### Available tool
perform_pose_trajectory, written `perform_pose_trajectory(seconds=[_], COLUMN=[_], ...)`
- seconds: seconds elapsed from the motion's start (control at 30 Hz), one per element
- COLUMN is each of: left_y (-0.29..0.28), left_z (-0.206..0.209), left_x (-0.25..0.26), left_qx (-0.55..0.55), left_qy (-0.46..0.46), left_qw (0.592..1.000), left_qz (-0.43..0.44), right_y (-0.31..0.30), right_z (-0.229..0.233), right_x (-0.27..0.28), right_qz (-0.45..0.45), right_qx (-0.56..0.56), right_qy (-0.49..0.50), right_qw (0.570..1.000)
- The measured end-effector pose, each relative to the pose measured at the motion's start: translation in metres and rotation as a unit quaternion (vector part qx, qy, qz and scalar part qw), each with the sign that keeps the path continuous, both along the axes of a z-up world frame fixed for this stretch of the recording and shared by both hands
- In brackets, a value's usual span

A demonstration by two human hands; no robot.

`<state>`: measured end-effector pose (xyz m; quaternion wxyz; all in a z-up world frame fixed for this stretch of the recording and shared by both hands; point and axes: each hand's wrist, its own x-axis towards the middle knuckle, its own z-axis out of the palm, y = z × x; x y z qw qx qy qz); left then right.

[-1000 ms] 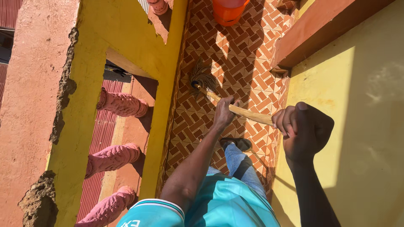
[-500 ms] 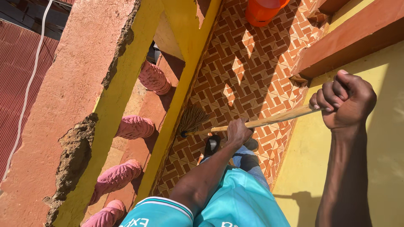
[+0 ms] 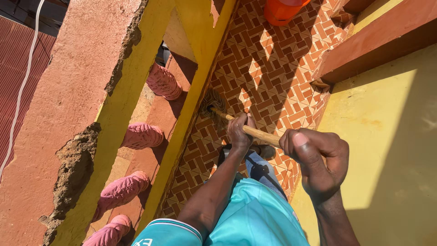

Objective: The person mops a tiled floor by moving a mop back and forth across the surface near a yellow wall and a decorative pink railing, with a red bucket standing nearby.

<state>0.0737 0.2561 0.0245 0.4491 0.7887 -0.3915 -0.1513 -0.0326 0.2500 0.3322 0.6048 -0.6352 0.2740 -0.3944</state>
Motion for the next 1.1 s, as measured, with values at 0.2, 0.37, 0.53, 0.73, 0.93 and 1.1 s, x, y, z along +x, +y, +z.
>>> perform_pose_trajectory(seconds=[0.2,0.37,0.53,0.73,0.93,1.1], left_y=[-0.032,-0.072,-0.095,-0.080,-0.047,-0.045], left_z=[-0.029,-0.075,-0.089,-0.014,0.051,0.040], left_x=[0.019,0.029,-0.011,-0.047,-0.066,-0.062], left_qx=[0.002,0.032,-0.037,0.050,0.113,0.037], left_qy=[0.071,0.131,-0.086,0.102,0.169,0.096], left_qw=[0.994,0.989,0.987,0.967,0.931,0.949], left_qz=[0.086,-0.065,-0.128,-0.226,-0.304,-0.298], right_y=[0.007,-0.009,-0.020,-0.031,-0.027,0.002], right_z=[-0.071,-0.123,-0.115,-0.042,0.018,-0.002], right_x=[0.036,0.013,-0.028,-0.062,-0.063,-0.049], right_qz=[0.165,0.073,-0.089,-0.081,-0.086,-0.131], right_qx=[-0.245,-0.211,-0.065,0.003,0.006,-0.058], right_qy=[0.058,0.098,0.030,0.023,0.109,0.049], right_qw=[0.954,0.970,0.993,0.996,0.990,0.988])
